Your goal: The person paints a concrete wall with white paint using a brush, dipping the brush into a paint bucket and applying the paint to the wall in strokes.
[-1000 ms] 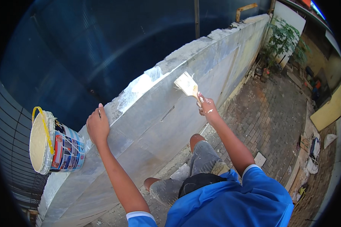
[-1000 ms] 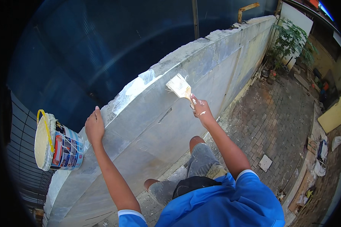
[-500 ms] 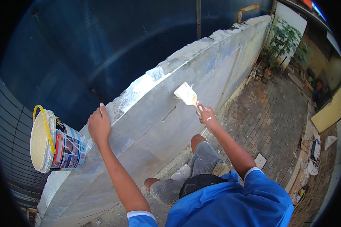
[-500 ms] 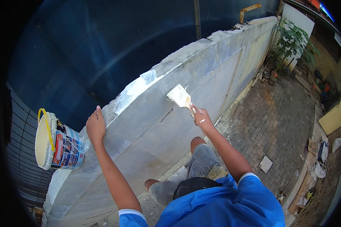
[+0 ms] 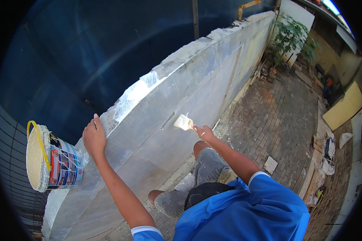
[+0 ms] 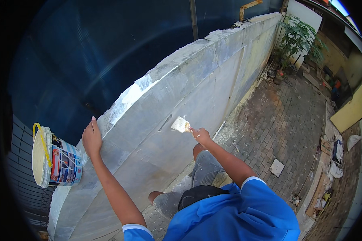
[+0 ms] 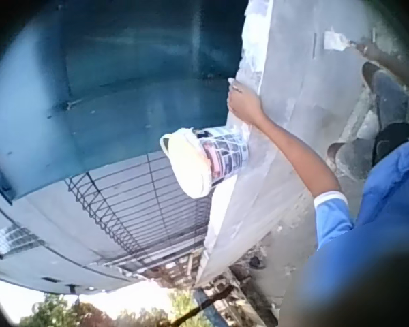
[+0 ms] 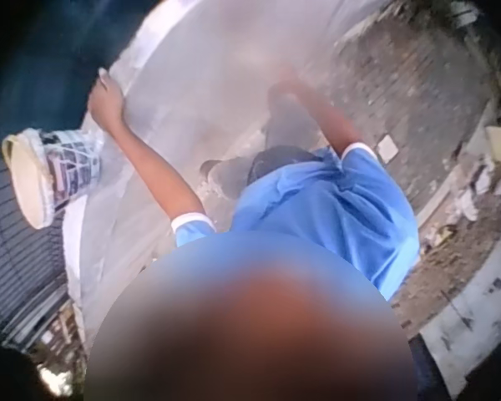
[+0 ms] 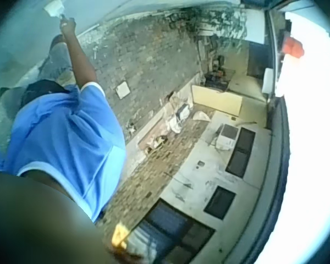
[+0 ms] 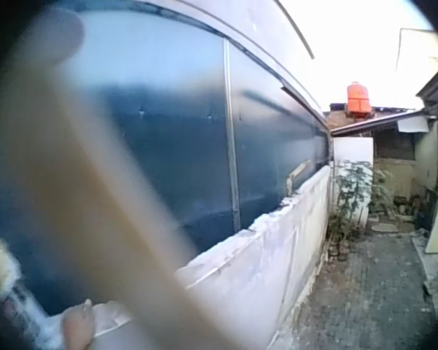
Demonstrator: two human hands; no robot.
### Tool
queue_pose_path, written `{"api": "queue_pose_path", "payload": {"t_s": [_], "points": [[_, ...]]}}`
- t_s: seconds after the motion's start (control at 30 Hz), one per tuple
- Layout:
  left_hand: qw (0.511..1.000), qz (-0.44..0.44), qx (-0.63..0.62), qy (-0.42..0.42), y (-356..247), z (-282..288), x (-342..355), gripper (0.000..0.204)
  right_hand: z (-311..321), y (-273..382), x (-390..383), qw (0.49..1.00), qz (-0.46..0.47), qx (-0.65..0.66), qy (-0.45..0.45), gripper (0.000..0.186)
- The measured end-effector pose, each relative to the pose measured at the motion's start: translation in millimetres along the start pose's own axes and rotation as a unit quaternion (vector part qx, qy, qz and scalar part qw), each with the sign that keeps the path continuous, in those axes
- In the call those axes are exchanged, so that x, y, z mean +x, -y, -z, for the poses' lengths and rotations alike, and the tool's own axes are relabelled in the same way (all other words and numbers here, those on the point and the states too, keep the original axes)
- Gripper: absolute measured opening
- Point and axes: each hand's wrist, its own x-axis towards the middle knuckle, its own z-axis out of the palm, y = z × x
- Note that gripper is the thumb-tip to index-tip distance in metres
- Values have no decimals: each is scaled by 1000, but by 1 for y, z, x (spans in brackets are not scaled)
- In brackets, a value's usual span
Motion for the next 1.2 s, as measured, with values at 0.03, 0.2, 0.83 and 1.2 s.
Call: {"api": "queue_pose_path", "payload": {"t_s": [0.03,0.2,0.83,1.2], "points": [[1000,2,-4,-5,-1,0,1,59,1,-12,-4,999,-11,-24,-24,58],[1000,10,4,9,-11,1,0,59,9,9,4,997,-48,-12,-53,58],[1000,11,3,-5,-2,-4,3,58,-2,72,-8,980,-73,183,23,47],[999,31,10,2,-10,4,-1,59,23,125,-50,970,-1,242,-10,47]]}}
